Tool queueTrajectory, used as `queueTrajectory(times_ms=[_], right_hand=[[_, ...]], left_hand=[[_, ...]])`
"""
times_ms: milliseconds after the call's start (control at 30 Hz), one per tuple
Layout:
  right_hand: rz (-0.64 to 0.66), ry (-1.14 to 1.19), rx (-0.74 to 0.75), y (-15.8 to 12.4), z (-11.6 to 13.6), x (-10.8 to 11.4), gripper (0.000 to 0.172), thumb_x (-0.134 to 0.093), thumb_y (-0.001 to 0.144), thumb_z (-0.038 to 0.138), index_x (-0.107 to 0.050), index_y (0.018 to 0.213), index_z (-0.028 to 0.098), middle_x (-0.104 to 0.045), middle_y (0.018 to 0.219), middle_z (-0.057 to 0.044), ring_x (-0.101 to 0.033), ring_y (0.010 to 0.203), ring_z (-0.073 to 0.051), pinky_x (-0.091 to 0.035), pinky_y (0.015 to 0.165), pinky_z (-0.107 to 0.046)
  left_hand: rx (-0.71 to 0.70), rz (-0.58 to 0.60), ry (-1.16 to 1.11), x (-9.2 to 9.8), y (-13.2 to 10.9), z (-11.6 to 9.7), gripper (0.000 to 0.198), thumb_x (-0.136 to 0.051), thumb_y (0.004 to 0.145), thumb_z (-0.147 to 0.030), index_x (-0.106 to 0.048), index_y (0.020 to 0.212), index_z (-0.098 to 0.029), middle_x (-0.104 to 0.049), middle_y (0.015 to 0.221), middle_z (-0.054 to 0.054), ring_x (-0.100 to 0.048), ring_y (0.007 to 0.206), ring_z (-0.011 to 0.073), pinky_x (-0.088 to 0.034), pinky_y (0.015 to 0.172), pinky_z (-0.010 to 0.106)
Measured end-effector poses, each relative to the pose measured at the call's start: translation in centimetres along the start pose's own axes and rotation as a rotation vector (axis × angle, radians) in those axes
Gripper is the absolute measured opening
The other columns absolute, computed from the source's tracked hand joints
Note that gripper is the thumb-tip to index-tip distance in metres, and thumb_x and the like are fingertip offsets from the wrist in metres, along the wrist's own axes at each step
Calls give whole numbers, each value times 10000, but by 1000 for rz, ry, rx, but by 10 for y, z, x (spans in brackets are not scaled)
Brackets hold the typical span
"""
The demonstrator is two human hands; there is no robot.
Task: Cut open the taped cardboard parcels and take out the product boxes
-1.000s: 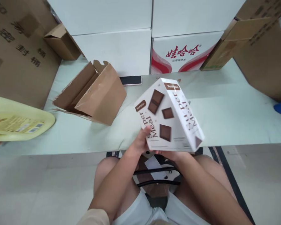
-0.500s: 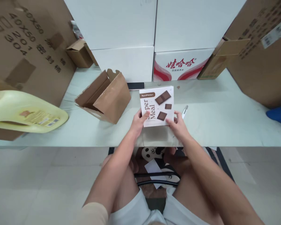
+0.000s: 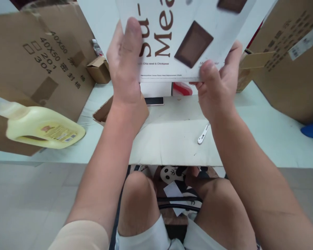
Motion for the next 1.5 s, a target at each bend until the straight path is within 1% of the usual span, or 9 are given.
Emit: queueTrajectory(times_ms=[133, 267, 333, 400, 567, 733, 900, 1200, 1500], right_hand=[[-47, 76, 11, -8, -60, 32, 431, -755, 844, 368, -504, 1194, 333, -619, 997, 34, -668, 900, -121, -544, 666, -207], [-337, -13, -203, -20, -113, 115, 298, -709, 790, 369, -513, 985, 257, -578, 836, 42, -539, 643, -91, -434, 520, -179], [-593, -90, -333, -23, -116, 168, 178, -574, 858, 371, -537, 966, 235, -589, 816, 20, -501, 604, -101, -393, 498, -202], [-747, -171, -400, -21, -105, 216, 181, -439, 930, 363, -547, 931, 217, -550, 757, 10, -415, 539, -100, -334, 473, -225], [-990, -453, -504, -5, -79, 289, 108, -586, 899, 309, -491, 898, 256, -496, 802, 29, -476, 571, -112, -341, 523, -273], [-982, -559, -555, 20, -95, 306, 254, -733, 816, 276, -495, 905, 262, -563, 823, 22, -493, 568, -97, -344, 523, -275], [-930, -536, -528, 53, -111, 305, 149, -674, 860, 247, -552, 945, 247, -602, 804, 24, -544, 563, -86, -393, 520, -246], [-1046, -509, -461, 108, -133, 315, 179, -675, 885, 244, -498, 901, 227, -579, 913, 12, -608, 681, -83, -537, 670, -300], [-1075, -576, -350, 140, -154, 316, 134, -564, 969, 277, -437, 967, 234, -570, 1239, -83, -574, 719, -18, -518, 696, -237]], left_hand=[[182, -6, 74, 1, -52, 55, 416, -453, 1042, -530, -679, 1146, -196, -684, 1204, 59, -611, 1316, 214, -476, 1128, 406], [629, 194, 433, -1, -151, 108, 519, -660, 876, -601, -685, 1146, -158, -671, 1201, 153, -626, 1206, 303, -471, 1072, 432], [735, 333, 507, -3, -192, 121, 445, -528, 934, -494, -674, 1151, -134, -674, 1182, 160, -651, 1068, 264, -486, 982, 399], [784, 467, 530, -6, -216, 125, 373, -444, 946, -441, -688, 937, -159, -688, 919, 87, -625, 839, 203, -466, 806, 328], [764, 680, 523, -25, -222, 121, 389, -432, 934, -375, -459, 588, -200, -468, 580, -13, -416, 588, 136, -287, 620, 293], [743, 921, 606, -42, -229, 128, 409, -493, 905, -307, -449, 514, -195, -482, 536, 8, -382, 556, 147, -196, 584, 322], [786, 943, 566, -43, -227, 135, 450, -493, 920, -305, -513, 486, -189, -447, 471, -4, -297, 489, 130, -176, 567, 331], [827, 1130, 649, -48, -223, 135, 462, -452, 955, -379, -768, 665, -208, -692, 617, 69, -540, 569, 182, -159, 582, 340], [876, 1192, 626, -48, -217, 138, 470, -423, 966, -396, -801, 754, -215, -741, 698, 88, -610, 633, 199, -162, 567, 354]])
Point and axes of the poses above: each hand's wrist, its own y-axis towards the middle knuckle, its own x-axis out of the back of the hand, z = x × y, the point moved 1 cm from there along y, towards the middle knuckle
